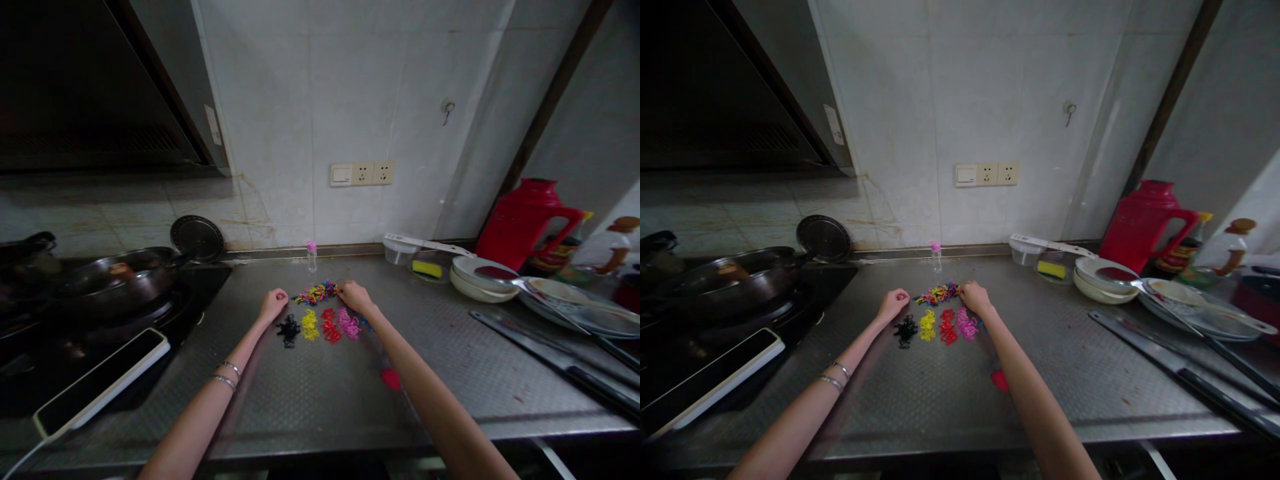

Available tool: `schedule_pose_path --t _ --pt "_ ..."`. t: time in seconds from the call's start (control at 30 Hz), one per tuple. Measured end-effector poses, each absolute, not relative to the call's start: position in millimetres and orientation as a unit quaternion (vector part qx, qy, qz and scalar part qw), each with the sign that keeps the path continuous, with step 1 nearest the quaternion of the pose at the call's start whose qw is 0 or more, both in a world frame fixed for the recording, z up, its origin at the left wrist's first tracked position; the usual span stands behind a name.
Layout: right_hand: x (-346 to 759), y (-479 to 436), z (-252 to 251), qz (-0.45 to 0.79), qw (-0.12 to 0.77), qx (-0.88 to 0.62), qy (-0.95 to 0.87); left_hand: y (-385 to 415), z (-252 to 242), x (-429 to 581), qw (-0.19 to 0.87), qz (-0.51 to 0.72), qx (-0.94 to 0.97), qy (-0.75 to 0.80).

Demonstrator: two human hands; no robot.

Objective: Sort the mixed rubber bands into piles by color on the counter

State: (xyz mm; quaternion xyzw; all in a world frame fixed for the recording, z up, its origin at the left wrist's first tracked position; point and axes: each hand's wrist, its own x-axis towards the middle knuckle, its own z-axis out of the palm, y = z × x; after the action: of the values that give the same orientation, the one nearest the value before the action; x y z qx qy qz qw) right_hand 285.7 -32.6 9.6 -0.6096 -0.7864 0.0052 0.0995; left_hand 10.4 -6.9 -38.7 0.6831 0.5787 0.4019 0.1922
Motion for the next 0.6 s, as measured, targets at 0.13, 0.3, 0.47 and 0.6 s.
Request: schedule_pose_path --t 0.13,0.3,0.47,0.6 --pt "289 -35 13 0.001 0.092 -0.622 -0.777 -8 -38 10 0.195 0.404 0.679 0.582" --pt "284 -48 19 -0.011 0.121 -0.616 -0.778 -10 -35 12 0.195 0.403 0.679 0.581" --pt "248 -67 25 0.002 0.143 -0.556 -0.819 -7 -38 11 0.204 0.405 0.67 0.587" --pt "211 -81 29 -0.006 0.157 -0.494 -0.855 -4 -41 9 0.203 0.404 0.676 0.582"
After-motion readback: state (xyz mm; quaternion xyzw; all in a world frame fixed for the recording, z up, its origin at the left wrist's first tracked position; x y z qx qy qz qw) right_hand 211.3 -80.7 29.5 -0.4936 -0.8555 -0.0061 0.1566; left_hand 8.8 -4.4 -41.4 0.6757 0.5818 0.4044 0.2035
